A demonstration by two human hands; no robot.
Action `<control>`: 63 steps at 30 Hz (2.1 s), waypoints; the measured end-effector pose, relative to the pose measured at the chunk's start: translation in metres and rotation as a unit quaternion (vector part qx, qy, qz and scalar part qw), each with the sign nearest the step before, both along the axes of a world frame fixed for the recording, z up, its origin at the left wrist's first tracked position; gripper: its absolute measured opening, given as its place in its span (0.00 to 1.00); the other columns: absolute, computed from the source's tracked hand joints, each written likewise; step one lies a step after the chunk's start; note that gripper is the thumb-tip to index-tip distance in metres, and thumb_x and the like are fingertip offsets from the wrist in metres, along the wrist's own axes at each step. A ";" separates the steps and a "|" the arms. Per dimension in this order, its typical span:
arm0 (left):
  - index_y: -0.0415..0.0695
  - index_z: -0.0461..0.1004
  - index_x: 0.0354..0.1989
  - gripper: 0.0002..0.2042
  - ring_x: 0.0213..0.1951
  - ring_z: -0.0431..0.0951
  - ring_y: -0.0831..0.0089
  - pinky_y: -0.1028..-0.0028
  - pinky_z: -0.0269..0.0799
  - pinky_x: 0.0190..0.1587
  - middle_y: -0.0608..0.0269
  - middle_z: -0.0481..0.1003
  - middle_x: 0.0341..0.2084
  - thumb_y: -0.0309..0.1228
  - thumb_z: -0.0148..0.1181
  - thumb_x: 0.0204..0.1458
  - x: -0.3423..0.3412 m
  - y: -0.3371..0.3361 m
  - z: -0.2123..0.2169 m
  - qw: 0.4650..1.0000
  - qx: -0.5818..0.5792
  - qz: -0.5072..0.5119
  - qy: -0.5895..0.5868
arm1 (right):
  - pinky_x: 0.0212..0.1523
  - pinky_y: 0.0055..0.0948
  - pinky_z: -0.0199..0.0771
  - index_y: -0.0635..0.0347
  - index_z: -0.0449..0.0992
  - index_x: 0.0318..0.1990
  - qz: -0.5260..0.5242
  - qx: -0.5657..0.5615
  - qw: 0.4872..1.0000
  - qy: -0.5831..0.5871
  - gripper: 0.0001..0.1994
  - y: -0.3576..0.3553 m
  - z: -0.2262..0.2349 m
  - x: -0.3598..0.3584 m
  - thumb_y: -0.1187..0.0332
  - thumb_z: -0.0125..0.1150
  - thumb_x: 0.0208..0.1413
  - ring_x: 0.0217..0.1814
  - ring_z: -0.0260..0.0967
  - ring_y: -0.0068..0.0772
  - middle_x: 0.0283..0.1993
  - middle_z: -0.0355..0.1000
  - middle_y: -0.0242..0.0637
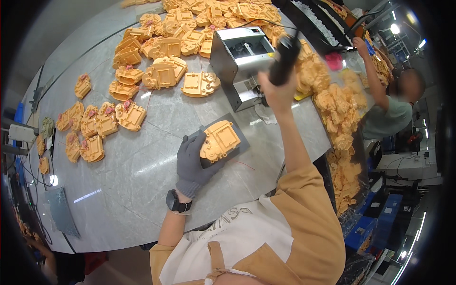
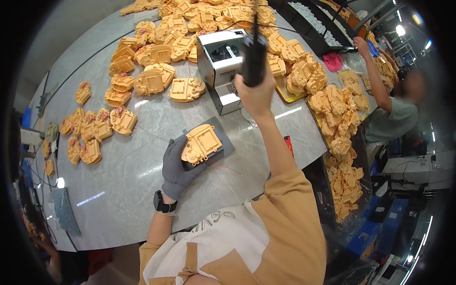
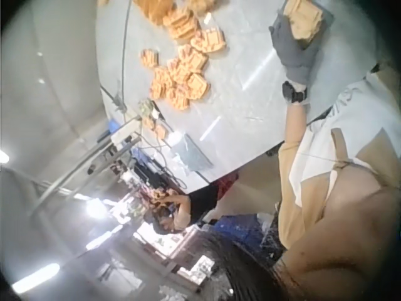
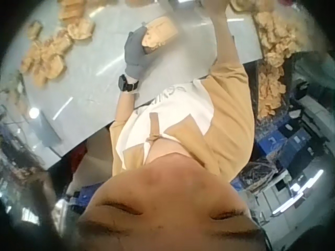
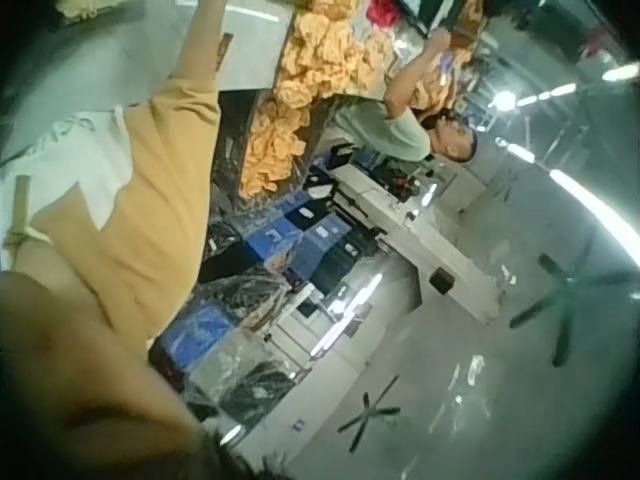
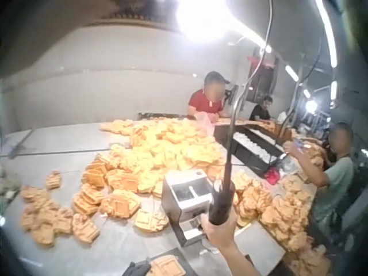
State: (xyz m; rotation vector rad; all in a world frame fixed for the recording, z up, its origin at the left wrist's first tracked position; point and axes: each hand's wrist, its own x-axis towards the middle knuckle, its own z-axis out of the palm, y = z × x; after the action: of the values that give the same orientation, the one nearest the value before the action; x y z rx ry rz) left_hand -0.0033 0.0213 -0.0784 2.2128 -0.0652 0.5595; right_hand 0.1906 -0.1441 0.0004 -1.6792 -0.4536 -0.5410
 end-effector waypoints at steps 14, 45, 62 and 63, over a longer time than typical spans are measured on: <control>0.42 0.61 0.52 0.36 0.49 0.70 0.56 0.54 0.56 0.58 0.53 0.69 0.47 0.39 0.72 0.32 -0.001 -0.001 -0.001 1.000 0.016 0.002 -0.009 | 0.25 0.17 0.62 0.69 0.62 0.42 -0.012 0.104 0.994 -0.033 0.18 0.011 0.036 0.003 0.83 0.55 0.40 0.16 0.63 0.19 0.15 0.66 0.30; 0.45 0.62 0.52 0.37 0.49 0.67 0.60 0.54 0.58 0.56 0.57 0.69 0.44 0.45 0.69 0.31 -0.006 0.011 -0.001 1.000 -0.005 0.004 -0.002 | 0.20 0.24 0.66 0.60 0.54 0.48 0.329 0.182 0.924 0.066 0.24 0.048 0.010 -0.132 0.85 0.53 0.43 0.15 0.61 0.24 0.17 0.63 0.33; 0.45 0.62 0.53 0.36 0.48 0.68 0.60 0.54 0.58 0.57 0.59 0.70 0.43 0.43 0.67 0.32 -0.006 0.011 -0.006 1.000 0.003 0.017 -0.010 | 0.18 0.27 0.64 0.57 0.54 0.48 0.346 0.208 0.910 0.100 0.23 0.051 0.004 -0.131 0.83 0.51 0.44 0.13 0.59 0.26 0.17 0.62 0.34; 0.45 0.62 0.53 0.35 0.48 0.69 0.60 0.54 0.58 0.56 0.59 0.70 0.42 0.43 0.67 0.32 -0.007 0.011 -0.006 1.000 0.004 0.017 -0.007 | 0.18 0.27 0.64 0.57 0.54 0.48 0.345 0.205 0.910 0.102 0.23 0.050 0.003 -0.131 0.83 0.51 0.44 0.13 0.59 0.27 0.17 0.62 0.34</control>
State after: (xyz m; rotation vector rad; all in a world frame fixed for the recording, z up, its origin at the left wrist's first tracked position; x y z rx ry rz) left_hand -0.0098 0.0322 -0.0841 2.2214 -0.0377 0.5934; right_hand 0.0596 -0.0941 0.0037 -1.0545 -0.6845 0.0681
